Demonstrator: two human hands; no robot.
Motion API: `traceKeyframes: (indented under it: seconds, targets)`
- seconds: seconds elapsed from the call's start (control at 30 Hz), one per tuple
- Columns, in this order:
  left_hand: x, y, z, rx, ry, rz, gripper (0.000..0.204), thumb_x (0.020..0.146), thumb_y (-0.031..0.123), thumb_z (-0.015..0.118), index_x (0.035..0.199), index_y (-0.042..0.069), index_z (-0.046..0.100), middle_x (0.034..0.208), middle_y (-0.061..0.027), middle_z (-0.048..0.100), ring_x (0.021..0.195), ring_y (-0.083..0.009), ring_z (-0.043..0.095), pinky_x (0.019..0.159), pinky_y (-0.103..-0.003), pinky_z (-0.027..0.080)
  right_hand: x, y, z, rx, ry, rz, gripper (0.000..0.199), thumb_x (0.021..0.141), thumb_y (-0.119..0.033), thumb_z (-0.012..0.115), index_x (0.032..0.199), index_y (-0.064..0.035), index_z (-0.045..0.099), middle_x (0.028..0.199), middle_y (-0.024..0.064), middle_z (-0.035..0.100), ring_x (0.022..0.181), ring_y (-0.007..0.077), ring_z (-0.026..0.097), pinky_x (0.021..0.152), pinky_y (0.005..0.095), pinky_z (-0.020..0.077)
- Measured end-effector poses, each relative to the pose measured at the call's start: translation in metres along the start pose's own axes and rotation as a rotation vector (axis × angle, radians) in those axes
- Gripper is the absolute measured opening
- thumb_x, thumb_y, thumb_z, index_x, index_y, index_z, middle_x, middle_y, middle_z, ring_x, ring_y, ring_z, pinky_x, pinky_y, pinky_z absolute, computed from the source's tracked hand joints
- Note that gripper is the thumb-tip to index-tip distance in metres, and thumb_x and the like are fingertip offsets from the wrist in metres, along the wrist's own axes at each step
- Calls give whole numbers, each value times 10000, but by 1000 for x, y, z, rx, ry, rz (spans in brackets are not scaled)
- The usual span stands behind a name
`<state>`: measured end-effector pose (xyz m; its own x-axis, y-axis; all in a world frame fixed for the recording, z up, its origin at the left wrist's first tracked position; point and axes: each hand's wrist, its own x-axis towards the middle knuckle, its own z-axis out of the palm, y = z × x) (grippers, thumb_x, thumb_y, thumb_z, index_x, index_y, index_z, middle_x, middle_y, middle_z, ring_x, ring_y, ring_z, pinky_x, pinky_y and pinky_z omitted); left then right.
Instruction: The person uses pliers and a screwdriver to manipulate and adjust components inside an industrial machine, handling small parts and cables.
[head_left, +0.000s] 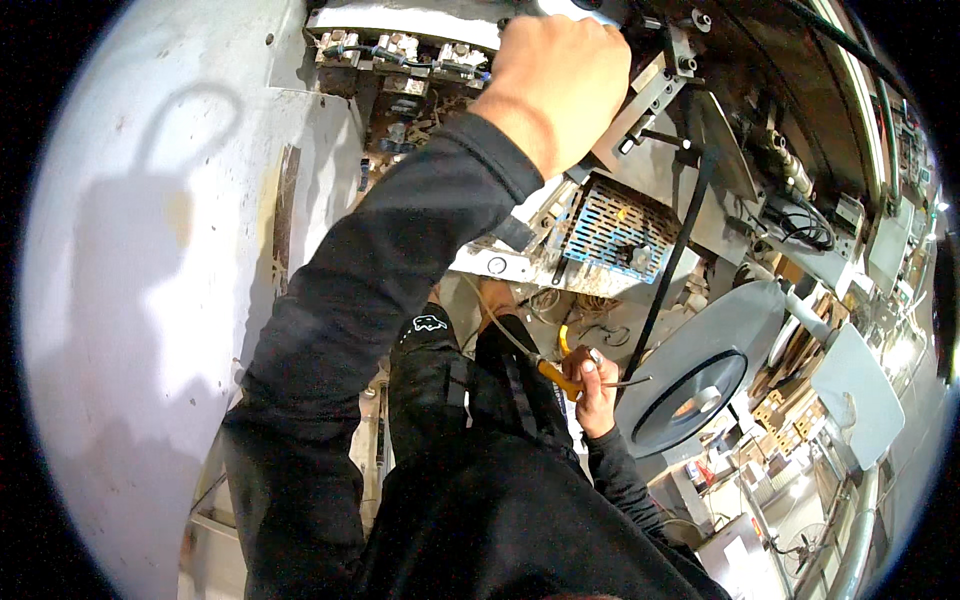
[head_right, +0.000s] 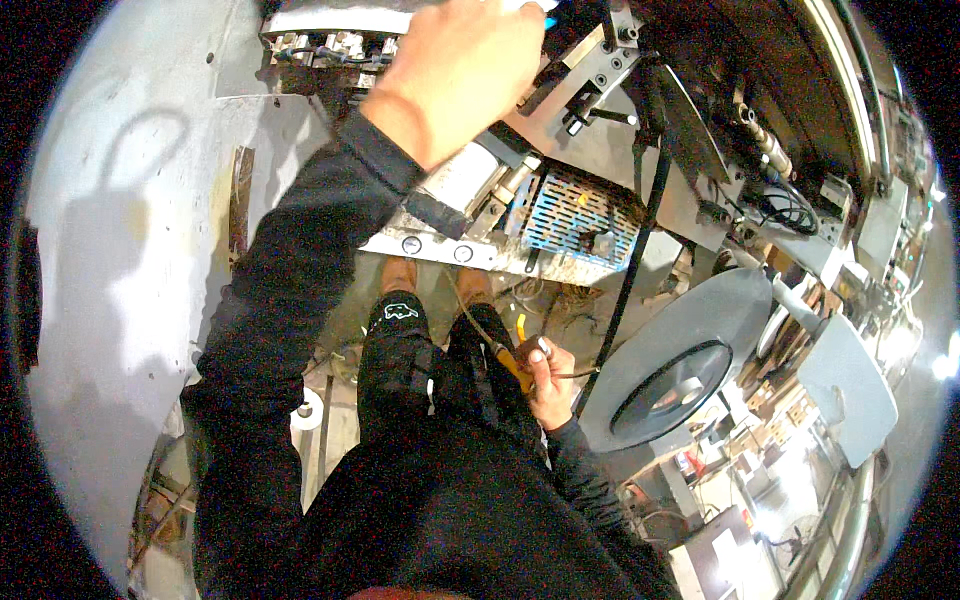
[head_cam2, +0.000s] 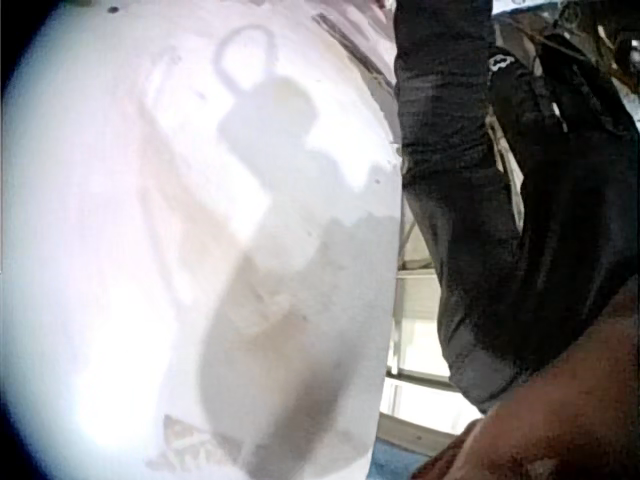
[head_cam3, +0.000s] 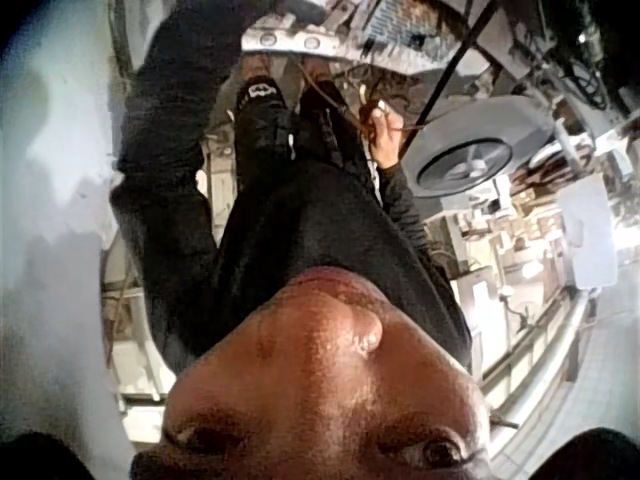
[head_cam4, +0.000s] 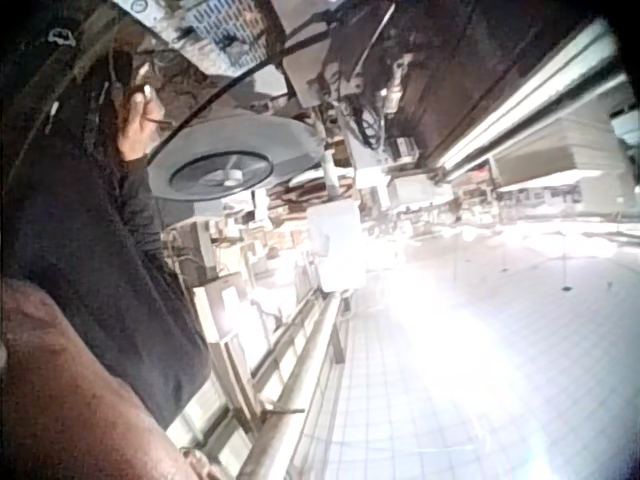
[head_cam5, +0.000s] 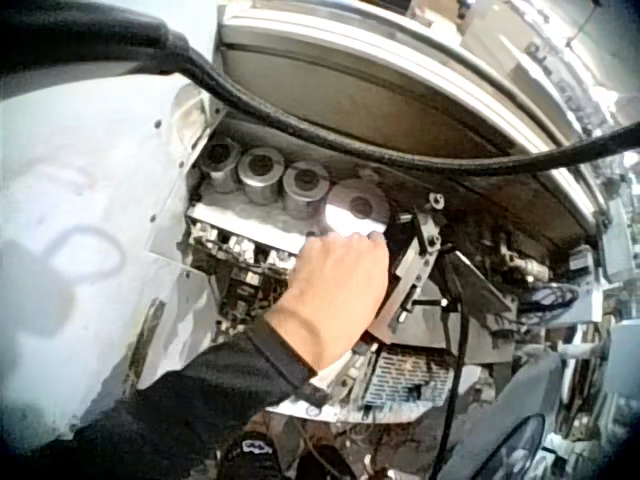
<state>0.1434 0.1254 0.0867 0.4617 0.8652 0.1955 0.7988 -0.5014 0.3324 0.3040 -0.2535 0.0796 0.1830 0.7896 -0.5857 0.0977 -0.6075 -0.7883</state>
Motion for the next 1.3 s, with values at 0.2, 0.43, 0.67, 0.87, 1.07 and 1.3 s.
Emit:
traceKeyframes:
  seconds: [0.2, 0.43, 0.67, 0.87, 1.07, 1.3]
  targets:
    - [-16, -21, -33, -50, -64, 32, 188, 912, 155, 623, 1051, 73, 722, 859, -157, 763, 845, -327, 775, 701, -466, 598, 4, -9, 11, 14, 29, 7, 492, 1055, -435, 561, 822, -5, 616, 713, 26, 577, 659, 121, 502, 603, 298, 392]
    - [-1, -9, 6, -60, 41, 31, 200, 920, 172, 634, 1073, 69, 711, 899, -122, 775, 846, -274, 782, 667, -435, 609, 6, -8, 15, -12, -45, 37, 474, 1077, -353, 529, 740, -32, 438, 741, 76, 507, 719, 184, 478, 694, 328, 399]
    - [-6, -5, -41, 119, -218, -92, 113, 876, 163, 667, 873, 115, 769, 859, -123, 775, 759, -248, 760, 650, -386, 579, 13, 2, 18, 54, 13, -43, 435, 1060, -375, 565, 791, -34, 549, 680, -17, 496, 636, 99, 431, 572, 302, 344]
    - [-22, -14, -54, 82, -301, -173, 219, 1008, 247, 570, 1116, 67, 636, 919, -191, 755, 848, -402, 748, 715, -547, 596, 17, 0, 12, -4, -39, 43, 468, 1077, -368, 548, 773, -15, 500, 737, 57, 525, 715, 165, 490, 692, 308, 399]
    - [-11, -13, -21, 31, -261, -156, 238, 999, 278, 597, 1140, 92, 641, 923, -207, 749, 847, -419, 744, 714, -548, 596, 27, -19, 13, -38, -81, 17, 468, 1072, -374, 554, 776, -13, 523, 742, 50, 538, 715, 155, 493, 682, 313, 400]
    - [-97, -3, -117, -482, -285, -424, 215, 1003, 197, 650, 1169, 61, 650, 746, -174, 630, 641, -368, 634, 616, -435, 496, 28, -19, 9, 171, -14, 8, 429, 1077, -344, 531, 800, -16, 524, 757, 55, 528, 728, 166, 496, 694, 331, 408]
